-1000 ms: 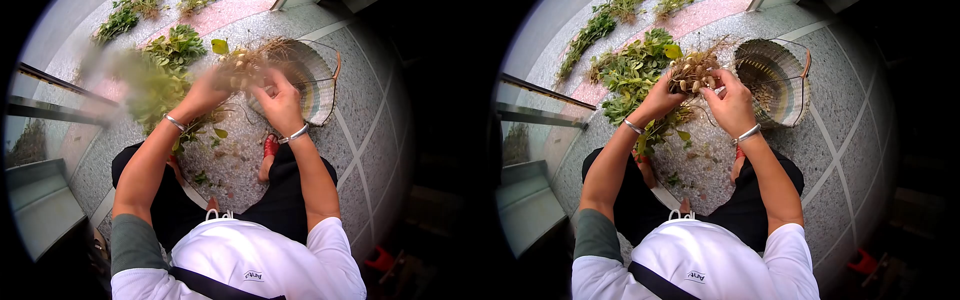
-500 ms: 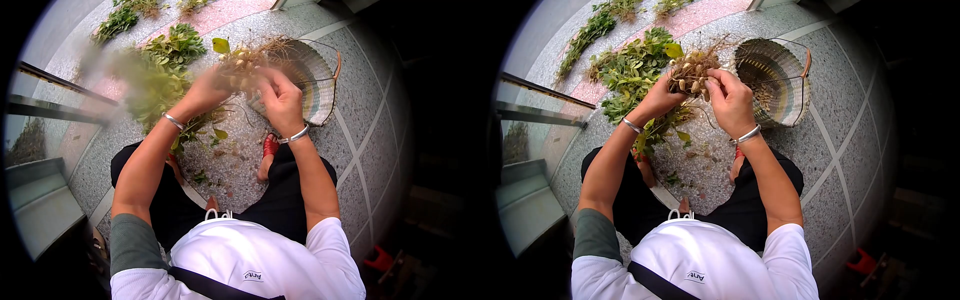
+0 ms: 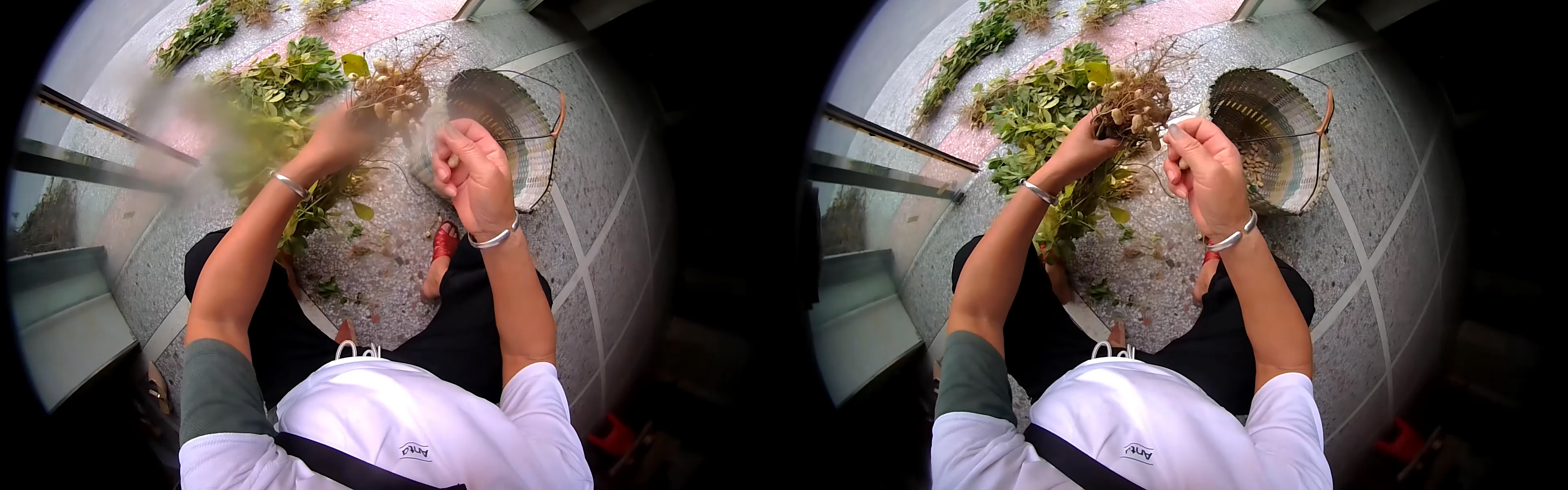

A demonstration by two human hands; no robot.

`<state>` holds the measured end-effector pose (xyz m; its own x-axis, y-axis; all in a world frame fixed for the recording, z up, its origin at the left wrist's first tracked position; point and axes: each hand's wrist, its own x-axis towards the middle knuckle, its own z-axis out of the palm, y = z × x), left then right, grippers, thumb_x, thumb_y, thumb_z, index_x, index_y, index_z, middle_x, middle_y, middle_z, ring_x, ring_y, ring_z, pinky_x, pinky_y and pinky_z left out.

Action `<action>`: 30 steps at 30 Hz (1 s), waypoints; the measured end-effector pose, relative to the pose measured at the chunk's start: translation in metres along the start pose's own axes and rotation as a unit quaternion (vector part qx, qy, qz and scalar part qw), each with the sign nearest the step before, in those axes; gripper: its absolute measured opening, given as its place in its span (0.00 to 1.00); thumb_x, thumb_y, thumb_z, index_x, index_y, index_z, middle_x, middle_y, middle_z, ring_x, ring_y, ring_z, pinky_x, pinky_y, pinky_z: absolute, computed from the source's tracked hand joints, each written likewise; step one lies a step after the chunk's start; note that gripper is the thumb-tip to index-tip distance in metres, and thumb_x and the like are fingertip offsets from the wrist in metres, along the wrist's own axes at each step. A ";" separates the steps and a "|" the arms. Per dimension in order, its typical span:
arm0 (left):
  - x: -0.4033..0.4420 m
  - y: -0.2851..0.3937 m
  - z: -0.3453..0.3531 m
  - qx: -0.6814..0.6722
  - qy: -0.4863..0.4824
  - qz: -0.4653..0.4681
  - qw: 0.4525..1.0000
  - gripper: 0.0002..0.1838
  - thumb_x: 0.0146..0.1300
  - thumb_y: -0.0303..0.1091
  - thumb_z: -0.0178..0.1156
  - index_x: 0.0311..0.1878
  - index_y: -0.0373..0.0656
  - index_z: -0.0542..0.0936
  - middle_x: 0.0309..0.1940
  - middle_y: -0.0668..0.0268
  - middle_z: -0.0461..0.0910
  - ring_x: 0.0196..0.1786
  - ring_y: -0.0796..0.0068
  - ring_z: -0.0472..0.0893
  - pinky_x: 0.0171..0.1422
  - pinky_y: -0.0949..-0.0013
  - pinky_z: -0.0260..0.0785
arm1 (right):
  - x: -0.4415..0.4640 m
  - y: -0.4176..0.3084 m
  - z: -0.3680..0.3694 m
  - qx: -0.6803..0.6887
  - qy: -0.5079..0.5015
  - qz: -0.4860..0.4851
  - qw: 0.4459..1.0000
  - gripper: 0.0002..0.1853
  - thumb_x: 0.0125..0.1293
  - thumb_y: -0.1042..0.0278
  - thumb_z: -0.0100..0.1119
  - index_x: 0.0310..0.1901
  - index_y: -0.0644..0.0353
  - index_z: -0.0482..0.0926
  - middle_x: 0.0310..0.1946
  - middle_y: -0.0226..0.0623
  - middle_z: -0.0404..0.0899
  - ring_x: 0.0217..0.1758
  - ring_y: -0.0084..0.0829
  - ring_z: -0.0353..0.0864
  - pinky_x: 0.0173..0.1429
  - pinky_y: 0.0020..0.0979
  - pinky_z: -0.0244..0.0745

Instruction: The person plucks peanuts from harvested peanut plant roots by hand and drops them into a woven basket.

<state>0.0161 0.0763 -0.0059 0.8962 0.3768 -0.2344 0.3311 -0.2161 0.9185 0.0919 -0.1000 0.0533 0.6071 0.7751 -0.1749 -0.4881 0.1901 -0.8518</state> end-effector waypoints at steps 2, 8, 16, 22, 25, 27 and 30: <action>-0.004 0.010 0.005 0.011 -0.008 0.014 1.000 0.25 0.54 0.22 0.59 0.57 0.39 0.66 0.48 0.65 0.75 0.51 0.77 0.73 0.58 0.73 0.63 | 0.007 0.014 -0.001 -0.326 0.043 -0.131 0.935 0.10 0.60 0.67 0.58 0.35 0.64 0.71 0.23 0.32 0.69 0.19 0.19 0.67 0.20 0.23 0.62; 0.009 -0.024 0.024 -0.081 0.035 0.196 0.977 0.14 0.53 0.23 0.55 0.45 0.36 0.73 0.27 0.58 0.78 0.30 0.75 0.75 0.38 0.69 0.68 | 0.019 0.035 0.002 -0.646 0.101 -0.314 0.689 0.21 0.53 0.61 0.65 0.40 0.63 0.67 0.31 0.44 0.76 0.31 0.46 0.78 0.34 0.40 0.73; -0.008 0.004 0.007 -0.110 -0.061 0.073 0.989 0.29 0.52 0.18 0.56 0.60 0.39 0.64 0.45 0.68 0.74 0.46 0.81 0.72 0.53 0.75 0.66 | 0.011 0.025 0.008 -0.588 0.034 -0.252 0.768 0.08 0.59 0.68 0.57 0.31 0.64 0.72 0.23 0.44 0.75 0.25 0.44 0.76 0.29 0.37 0.69; -0.010 -0.003 0.016 -0.076 0.033 0.234 0.969 0.13 0.57 0.25 0.54 0.46 0.37 0.75 0.32 0.57 0.79 0.35 0.73 0.76 0.40 0.70 0.69 | -0.002 0.020 0.001 -0.480 -0.040 -0.192 0.855 0.06 0.62 0.70 0.55 0.33 0.64 0.74 0.16 0.28 0.67 0.18 0.15 0.61 0.23 0.22 0.57; -0.003 -0.009 -0.004 -0.036 -0.019 0.082 0.996 0.27 0.52 0.22 0.57 0.57 0.41 0.66 0.41 0.66 0.76 0.44 0.78 0.73 0.52 0.74 0.66 | -0.023 -0.003 0.016 -0.334 -0.122 -0.150 0.922 0.06 0.64 0.70 0.51 0.35 0.64 0.73 0.17 0.24 0.65 0.18 0.14 0.58 0.23 0.20 0.55; -0.004 -0.005 -0.007 0.027 -0.018 0.082 0.996 0.27 0.51 0.23 0.58 0.57 0.40 0.67 0.42 0.64 0.76 0.45 0.77 0.72 0.53 0.73 0.65 | -0.021 -0.007 0.010 -0.161 -0.173 -0.120 0.964 0.09 0.67 0.66 0.43 0.36 0.62 0.71 0.18 0.24 0.64 0.19 0.14 0.58 0.21 0.17 0.53; -0.008 -0.006 0.002 0.015 0.014 0.140 0.990 0.28 0.50 0.22 0.59 0.57 0.39 0.67 0.43 0.63 0.76 0.46 0.77 0.72 0.54 0.72 0.64 | -0.013 -0.018 0.018 0.005 -0.083 -0.043 0.996 0.09 0.67 0.66 0.42 0.36 0.61 0.71 0.18 0.26 0.66 0.19 0.14 0.62 0.19 0.17 0.53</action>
<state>0.0071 0.0723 -0.0107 0.9455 0.3235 0.0375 0.0798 -0.3417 0.9364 0.0813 -0.1022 0.0798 0.5357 0.8442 -0.0171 -0.4459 0.2657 -0.8547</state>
